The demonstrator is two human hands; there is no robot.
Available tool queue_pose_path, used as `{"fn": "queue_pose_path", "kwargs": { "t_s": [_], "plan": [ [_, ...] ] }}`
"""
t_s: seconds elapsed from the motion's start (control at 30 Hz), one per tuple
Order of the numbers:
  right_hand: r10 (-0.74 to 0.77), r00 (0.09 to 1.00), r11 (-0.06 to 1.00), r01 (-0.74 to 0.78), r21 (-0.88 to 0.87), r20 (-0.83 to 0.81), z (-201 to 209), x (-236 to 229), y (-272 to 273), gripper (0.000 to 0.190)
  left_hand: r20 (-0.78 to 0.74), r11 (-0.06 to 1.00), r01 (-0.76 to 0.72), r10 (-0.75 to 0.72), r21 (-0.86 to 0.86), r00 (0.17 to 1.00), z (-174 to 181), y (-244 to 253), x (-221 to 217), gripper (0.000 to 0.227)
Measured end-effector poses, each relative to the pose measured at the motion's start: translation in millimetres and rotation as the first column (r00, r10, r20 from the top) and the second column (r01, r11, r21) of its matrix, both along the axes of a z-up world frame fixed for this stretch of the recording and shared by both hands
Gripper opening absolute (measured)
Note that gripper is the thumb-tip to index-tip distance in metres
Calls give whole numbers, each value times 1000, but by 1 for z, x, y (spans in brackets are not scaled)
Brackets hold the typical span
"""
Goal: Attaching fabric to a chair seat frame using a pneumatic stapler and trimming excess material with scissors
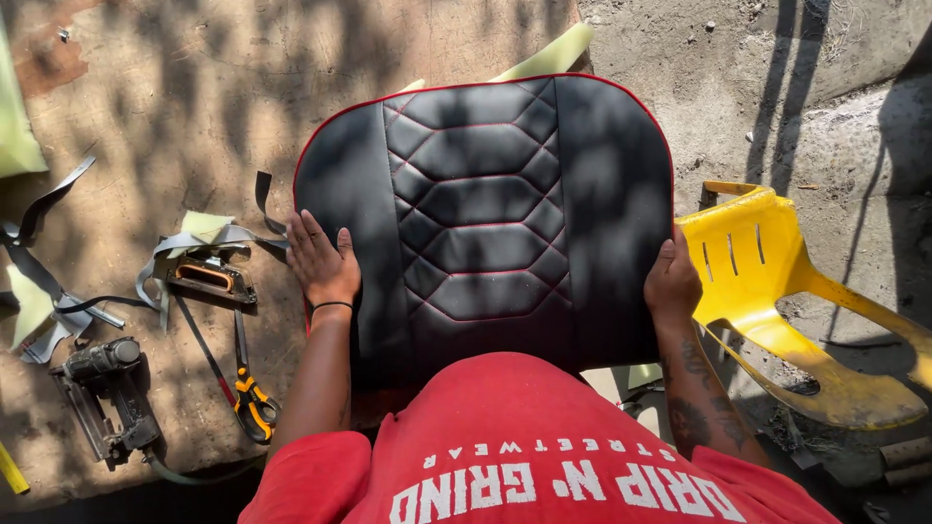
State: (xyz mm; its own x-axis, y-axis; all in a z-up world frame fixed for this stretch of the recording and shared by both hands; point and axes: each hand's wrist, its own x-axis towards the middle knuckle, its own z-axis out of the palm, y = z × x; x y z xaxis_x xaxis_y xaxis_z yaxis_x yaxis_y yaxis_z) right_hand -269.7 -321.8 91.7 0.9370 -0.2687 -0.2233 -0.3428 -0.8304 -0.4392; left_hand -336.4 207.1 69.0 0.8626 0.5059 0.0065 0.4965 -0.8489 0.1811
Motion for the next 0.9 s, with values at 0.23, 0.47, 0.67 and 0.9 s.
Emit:
{"fn": "queue_pose_path", "kwargs": {
  "t_s": [0.23,0.47,0.67,0.9],
  "plan": [
    [-89,996,996,88,-14,-3,-15,-56,-24,57,80,990,-143,141,20,987,0,-20,-140,68],
    [-170,934,867,293,403,-313,-66,-20,-75,79,-188,791,-476,438,-384,879,-28,33,-143,64],
    [-189,930,698,353,624,-315,-15,54,-32,90,-127,555,-423,493,-716,861,27,42,-59,73],
    [-243,970,803,207,559,-9,-2,17,-40,97,-258,515,-517,492,-684,831,49,25,-66,88]
  ]
}}
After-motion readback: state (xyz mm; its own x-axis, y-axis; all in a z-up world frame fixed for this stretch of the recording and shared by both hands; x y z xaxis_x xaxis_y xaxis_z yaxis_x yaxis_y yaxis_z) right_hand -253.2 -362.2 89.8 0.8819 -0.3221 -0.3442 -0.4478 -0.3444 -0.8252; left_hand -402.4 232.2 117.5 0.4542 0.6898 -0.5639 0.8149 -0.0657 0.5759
